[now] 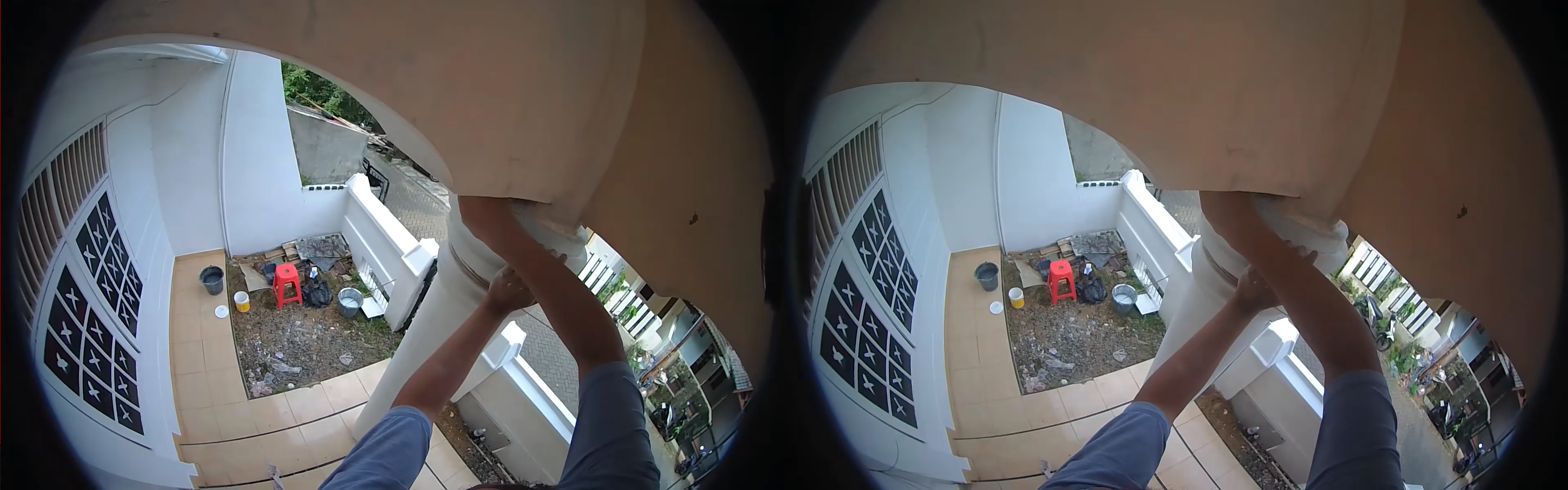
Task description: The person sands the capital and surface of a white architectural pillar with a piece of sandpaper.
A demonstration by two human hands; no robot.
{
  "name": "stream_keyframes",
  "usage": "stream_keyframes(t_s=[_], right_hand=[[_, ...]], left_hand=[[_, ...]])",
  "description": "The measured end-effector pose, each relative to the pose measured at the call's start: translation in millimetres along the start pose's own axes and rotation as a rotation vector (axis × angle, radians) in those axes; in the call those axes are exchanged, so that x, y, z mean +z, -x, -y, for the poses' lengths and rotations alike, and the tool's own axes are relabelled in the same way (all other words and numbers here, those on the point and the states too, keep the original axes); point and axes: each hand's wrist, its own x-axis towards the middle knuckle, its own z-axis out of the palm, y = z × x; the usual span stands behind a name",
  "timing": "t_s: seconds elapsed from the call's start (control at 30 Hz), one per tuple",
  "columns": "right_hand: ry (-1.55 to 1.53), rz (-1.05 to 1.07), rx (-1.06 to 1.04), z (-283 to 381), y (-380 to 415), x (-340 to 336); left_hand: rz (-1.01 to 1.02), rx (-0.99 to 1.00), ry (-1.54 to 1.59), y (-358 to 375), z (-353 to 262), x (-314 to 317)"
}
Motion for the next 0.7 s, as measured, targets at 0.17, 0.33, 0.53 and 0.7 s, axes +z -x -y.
stream_keyframes(t_s=[0.17, 0.33, 0.53, 0.7], right_hand=[[-0.735, -0.647, 0.008, -9.2, -47.2, 86.2], [0.167, 0.173, -0.022, 10.1, -29.8, 16.3], [0.094, 0.332, -0.019, 12.4, -42.4, 27.0], [0.035, 0.574, 0.141, 28.2, -98.8, 69.7]], left_hand=[[0.133, -0.043, -0.709, 6.9, 27.9, -35.7], [-0.083, 0.609, -1.508, -5.0, 3.7, -9.6], [-0.122, 0.794, -1.605, -14.2, -7.1, -7.3], [-0.017, 0.288, -1.039, -6.5, -15.3, 1.0]])
